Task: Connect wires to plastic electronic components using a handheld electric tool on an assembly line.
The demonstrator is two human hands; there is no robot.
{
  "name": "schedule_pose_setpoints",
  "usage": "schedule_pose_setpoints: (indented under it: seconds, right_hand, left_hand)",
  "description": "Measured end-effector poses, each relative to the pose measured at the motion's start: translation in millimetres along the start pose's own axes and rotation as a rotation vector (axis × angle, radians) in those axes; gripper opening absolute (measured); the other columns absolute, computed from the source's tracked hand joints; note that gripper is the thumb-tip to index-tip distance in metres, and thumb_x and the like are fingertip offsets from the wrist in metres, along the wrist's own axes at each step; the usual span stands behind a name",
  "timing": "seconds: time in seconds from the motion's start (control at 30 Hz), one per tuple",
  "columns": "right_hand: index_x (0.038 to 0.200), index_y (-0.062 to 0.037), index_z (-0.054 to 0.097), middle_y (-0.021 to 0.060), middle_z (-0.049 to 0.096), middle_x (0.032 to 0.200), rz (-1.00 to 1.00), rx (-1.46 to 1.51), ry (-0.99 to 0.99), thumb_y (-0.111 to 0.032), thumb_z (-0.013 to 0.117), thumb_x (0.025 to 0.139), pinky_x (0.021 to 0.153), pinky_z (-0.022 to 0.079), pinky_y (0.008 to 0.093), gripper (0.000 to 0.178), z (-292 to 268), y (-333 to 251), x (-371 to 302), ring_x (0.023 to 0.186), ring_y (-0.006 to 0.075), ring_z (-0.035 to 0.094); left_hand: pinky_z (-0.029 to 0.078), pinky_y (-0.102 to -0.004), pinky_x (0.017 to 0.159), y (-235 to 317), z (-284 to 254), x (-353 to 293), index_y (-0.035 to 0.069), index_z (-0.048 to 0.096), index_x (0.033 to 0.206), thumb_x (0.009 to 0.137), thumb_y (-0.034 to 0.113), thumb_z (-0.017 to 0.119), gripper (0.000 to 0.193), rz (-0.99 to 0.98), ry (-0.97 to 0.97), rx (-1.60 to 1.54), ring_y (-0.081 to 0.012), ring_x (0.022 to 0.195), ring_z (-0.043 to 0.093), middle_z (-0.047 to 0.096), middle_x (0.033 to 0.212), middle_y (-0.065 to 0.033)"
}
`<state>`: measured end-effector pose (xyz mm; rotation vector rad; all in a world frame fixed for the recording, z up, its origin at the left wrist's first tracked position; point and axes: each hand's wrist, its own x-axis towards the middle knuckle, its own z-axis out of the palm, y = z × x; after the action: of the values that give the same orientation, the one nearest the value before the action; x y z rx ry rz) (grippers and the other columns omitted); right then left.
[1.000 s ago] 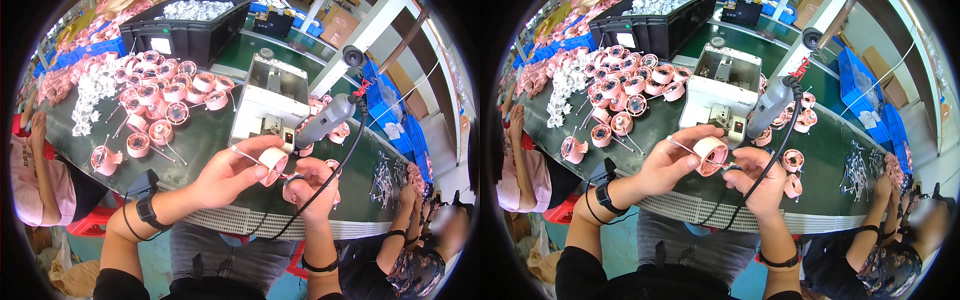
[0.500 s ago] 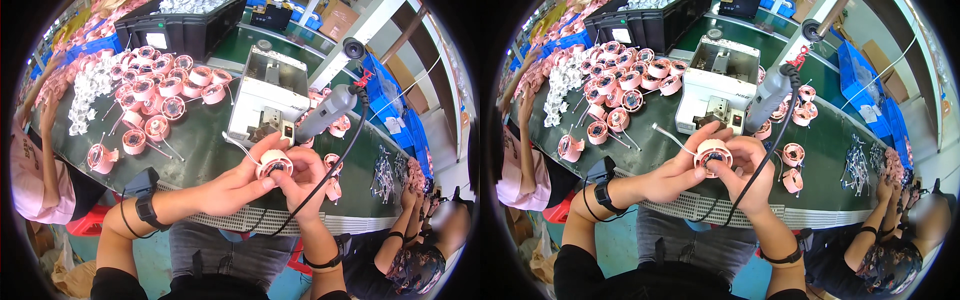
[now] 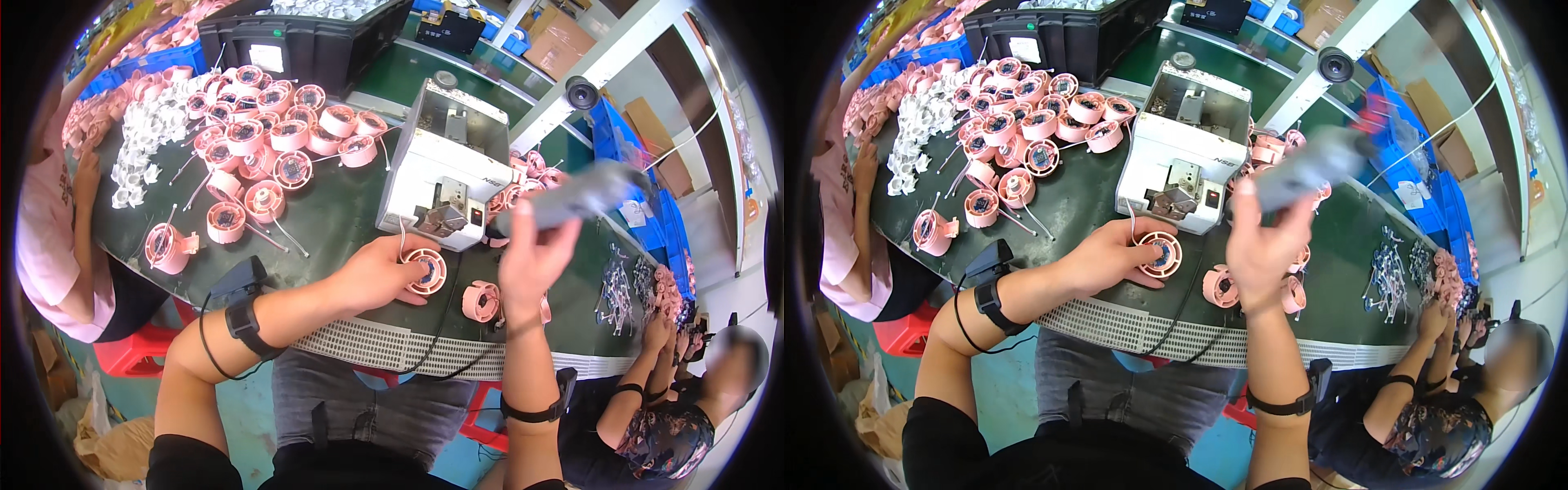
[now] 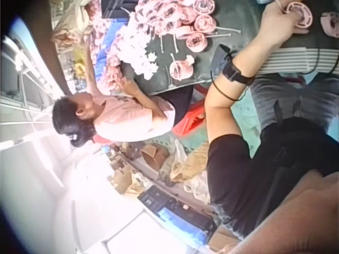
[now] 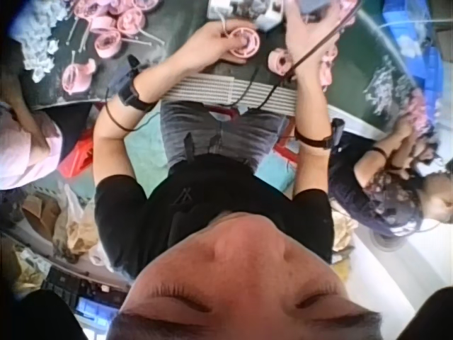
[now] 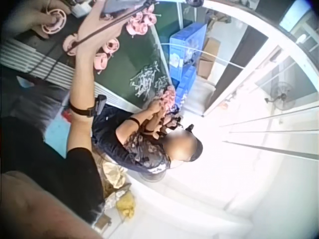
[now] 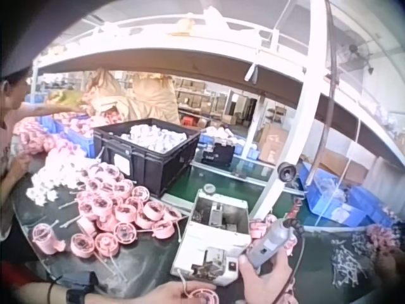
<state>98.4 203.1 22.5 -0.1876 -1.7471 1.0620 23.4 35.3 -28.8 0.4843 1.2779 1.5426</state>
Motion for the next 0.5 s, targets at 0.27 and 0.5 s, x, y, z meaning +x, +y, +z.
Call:
schedule_pose_setpoints:
  seconds: [0.27, 0.5]
  right_hand:
    - [0.124, -0.0002, 0.038, 0.0060, 0.045, 0.062, 0.036, 0.384, 0.011, -0.026, 0.041, 0.100, 0.043, 0.042, 0.0322, 0.035, 42, -49, 19, 0.045, 0.0151, 0.043]
    - [0.118, 0.0052, 0.040, 0.0042, 0.048, 0.058, 0.068, 0.515, 0.028, -0.014, 0.052, 0.095, 0.045, 0.042, 0.0267, 0.032, 61, -42, 23, 0.046, 0.0123, 0.049]
  left_hand:
    - [0.059, -0.0338, 0.080, 0, -3, 3, -0.003, 0.046, 0.129, 0.098, 0.011, 0.048, 0.034, -0.073, 0.042, -0.034, -0.0207, 0.090, 0.066, 0.061, 0.108, -0.0113]
    - [0.059, -0.0332, 0.080, 2, -1, 3, -0.003, 0.046, 0.130, 0.099, 0.011, 0.046, 0.034, -0.071, 0.043, -0.027, -0.0200, 0.091, 0.065, 0.061, 0.108, -0.0114]
